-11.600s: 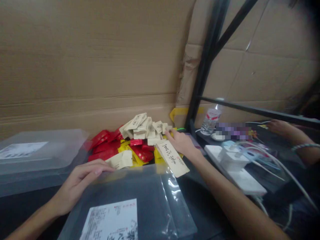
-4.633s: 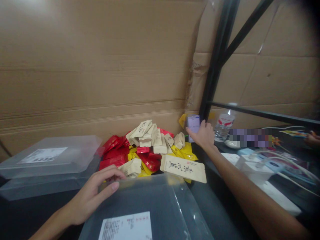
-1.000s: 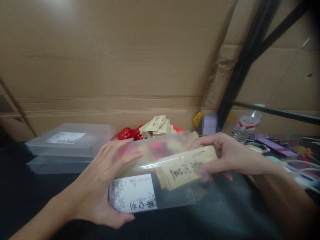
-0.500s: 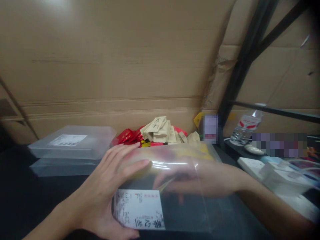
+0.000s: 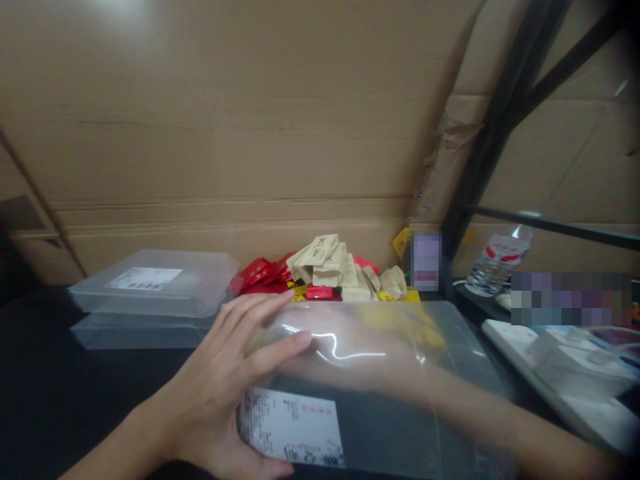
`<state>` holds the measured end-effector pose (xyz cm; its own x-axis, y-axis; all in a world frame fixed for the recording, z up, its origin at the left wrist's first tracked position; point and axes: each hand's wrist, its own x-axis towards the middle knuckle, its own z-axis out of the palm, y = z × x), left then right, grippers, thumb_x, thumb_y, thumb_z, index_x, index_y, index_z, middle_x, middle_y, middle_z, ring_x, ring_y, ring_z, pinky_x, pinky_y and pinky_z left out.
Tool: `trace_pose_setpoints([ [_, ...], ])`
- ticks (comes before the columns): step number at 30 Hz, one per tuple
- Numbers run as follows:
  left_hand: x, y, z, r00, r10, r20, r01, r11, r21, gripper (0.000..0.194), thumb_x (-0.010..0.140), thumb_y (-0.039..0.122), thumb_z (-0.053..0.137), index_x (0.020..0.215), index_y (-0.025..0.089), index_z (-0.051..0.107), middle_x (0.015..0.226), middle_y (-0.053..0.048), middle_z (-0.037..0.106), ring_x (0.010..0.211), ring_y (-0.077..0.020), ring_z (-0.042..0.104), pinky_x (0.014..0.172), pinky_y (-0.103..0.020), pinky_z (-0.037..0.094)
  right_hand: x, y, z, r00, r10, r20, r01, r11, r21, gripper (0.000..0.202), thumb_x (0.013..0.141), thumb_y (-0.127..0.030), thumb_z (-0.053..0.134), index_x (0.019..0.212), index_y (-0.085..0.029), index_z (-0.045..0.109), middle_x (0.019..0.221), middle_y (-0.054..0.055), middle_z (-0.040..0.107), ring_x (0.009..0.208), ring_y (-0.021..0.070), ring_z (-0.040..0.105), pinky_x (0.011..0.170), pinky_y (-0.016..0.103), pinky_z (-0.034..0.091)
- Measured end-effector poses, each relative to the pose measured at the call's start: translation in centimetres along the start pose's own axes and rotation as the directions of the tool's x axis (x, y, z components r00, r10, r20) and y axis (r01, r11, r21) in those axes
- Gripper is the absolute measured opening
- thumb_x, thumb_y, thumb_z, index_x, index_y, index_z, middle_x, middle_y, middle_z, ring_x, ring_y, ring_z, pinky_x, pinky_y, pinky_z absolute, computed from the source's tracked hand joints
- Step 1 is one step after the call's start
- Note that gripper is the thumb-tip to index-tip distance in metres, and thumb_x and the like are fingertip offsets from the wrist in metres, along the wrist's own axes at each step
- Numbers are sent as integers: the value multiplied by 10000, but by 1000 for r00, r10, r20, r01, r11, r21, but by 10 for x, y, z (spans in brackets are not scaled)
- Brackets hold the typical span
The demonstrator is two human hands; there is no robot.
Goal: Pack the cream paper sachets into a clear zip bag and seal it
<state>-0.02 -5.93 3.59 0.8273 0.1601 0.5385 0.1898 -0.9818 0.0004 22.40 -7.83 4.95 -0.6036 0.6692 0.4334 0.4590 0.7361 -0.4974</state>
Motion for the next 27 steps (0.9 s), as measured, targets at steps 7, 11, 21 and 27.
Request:
trace_pose_setpoints([
  [7, -1, -2, -2, 1000, 9, -20, -9, 1000, 2, 1143, 613, 558, 801, 1552, 391, 170, 1596, -103, 230, 1423, -422, 291, 1177, -624, 223, 9, 2, 23, 982, 188, -20, -188, 957, -223, 443, 950, -525, 497, 1259, -254, 661, 1200, 50, 683, 989, 257, 661, 870, 430, 546],
  [11, -2, -4, -1, 998, 26, -62, -26, 1000, -12, 1160, 608, 553, 823, 1562, 347, 194, 1586, -130, 270, 1415, -424, 312, 1171, -629, 237, 4, 8, 29, 974, 226, -9, -218, 925, -312, 374, 966, -465, 516, 1240, -264, 673, 1127, 70, 703, 951, 270, 664, 861, 455, 554],
  [21, -1, -4, 3, 993, 68, -97, -74, 995, -64, 1107, 614, 597, 809, 1540, 308, 276, 1567, -136, 348, 1418, -406, 339, 1177, -626, 243, 4, -7, 11, 983, 35, 180, -17, 995, -100, 419, 931, -275, 602, 1347, -228, 604, 1367, 75, 597, 1242, 257, 584, 1090, 342, 484],
  [27, -8, -15, 3, 994, 30, -106, -32, 999, -12, 1220, 581, 637, 816, 1576, 291, 201, 1569, -155, 326, 1439, -421, 297, 1199, -639, 181, -4, -18, -2, 931, -170, 322, 130, 981, 142, 404, 943, -173, 565, 1342, -125, 606, 1373, 100, 598, 1269, 188, 571, 1111, 272, 440],
])
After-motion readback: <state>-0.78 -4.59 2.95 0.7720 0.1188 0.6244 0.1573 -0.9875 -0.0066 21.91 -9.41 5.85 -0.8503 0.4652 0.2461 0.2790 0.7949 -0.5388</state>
